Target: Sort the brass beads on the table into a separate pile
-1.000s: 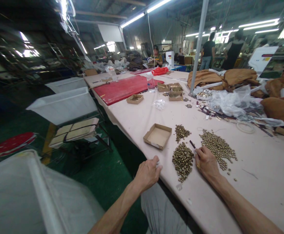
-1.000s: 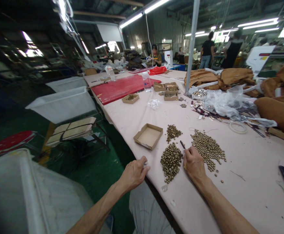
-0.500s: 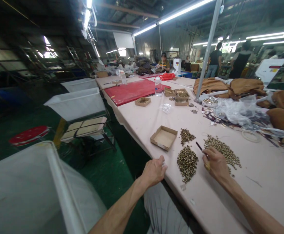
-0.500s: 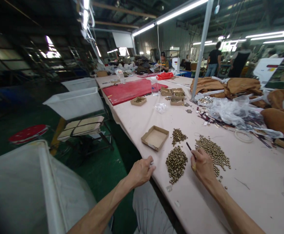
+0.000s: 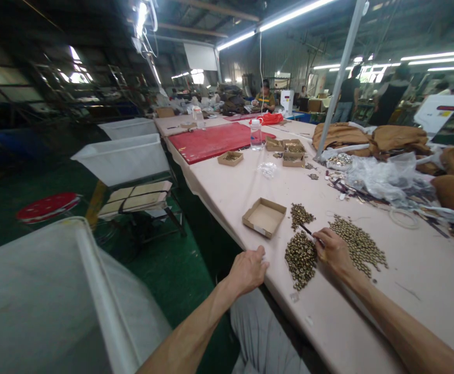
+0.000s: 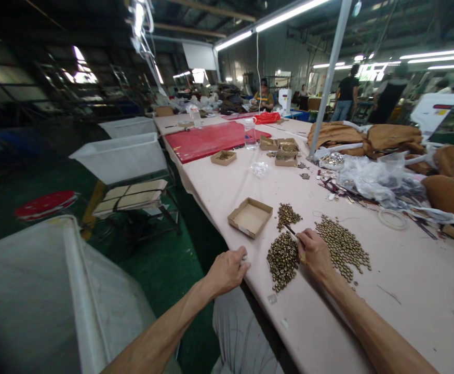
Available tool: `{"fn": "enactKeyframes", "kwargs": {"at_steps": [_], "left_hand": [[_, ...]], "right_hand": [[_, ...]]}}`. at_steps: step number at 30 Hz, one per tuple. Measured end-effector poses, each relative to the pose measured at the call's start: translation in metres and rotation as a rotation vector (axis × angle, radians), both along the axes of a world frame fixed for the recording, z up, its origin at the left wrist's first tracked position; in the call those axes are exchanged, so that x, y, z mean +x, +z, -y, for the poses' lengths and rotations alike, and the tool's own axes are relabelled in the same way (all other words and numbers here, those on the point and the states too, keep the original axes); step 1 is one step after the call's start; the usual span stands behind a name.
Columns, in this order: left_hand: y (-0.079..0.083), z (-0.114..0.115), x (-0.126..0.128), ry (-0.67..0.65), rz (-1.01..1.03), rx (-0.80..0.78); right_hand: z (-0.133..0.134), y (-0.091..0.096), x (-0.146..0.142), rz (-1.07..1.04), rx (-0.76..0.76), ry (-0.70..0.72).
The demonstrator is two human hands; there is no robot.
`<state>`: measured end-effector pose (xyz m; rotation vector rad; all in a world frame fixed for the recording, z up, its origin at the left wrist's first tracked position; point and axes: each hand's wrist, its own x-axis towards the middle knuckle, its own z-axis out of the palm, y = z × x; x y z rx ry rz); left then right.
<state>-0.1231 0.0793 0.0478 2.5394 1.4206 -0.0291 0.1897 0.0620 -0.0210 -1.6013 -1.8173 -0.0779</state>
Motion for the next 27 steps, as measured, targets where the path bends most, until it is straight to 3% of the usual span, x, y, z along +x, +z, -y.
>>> {"fn": "enactKeyframes", "kwargs": {"at_steps": [6,14,27], "left_hand": [[0.003,0.0,0.001,0.021,-0.015,-0.021],[-0.003,-0.001,-0.001,0.001,0.003,0.009],[-0.007,-0.004,-0.002,-0.023,-0.008,0.036]], "right_hand": [[-0.004,0.003,-0.002,0.07,-0.003,0.043],[0.0,-0.009,0.0,0.085,-0.03,-0.078],[-0.002,-0.007,-0.015,0.081,-0.068,-0.155]]}}
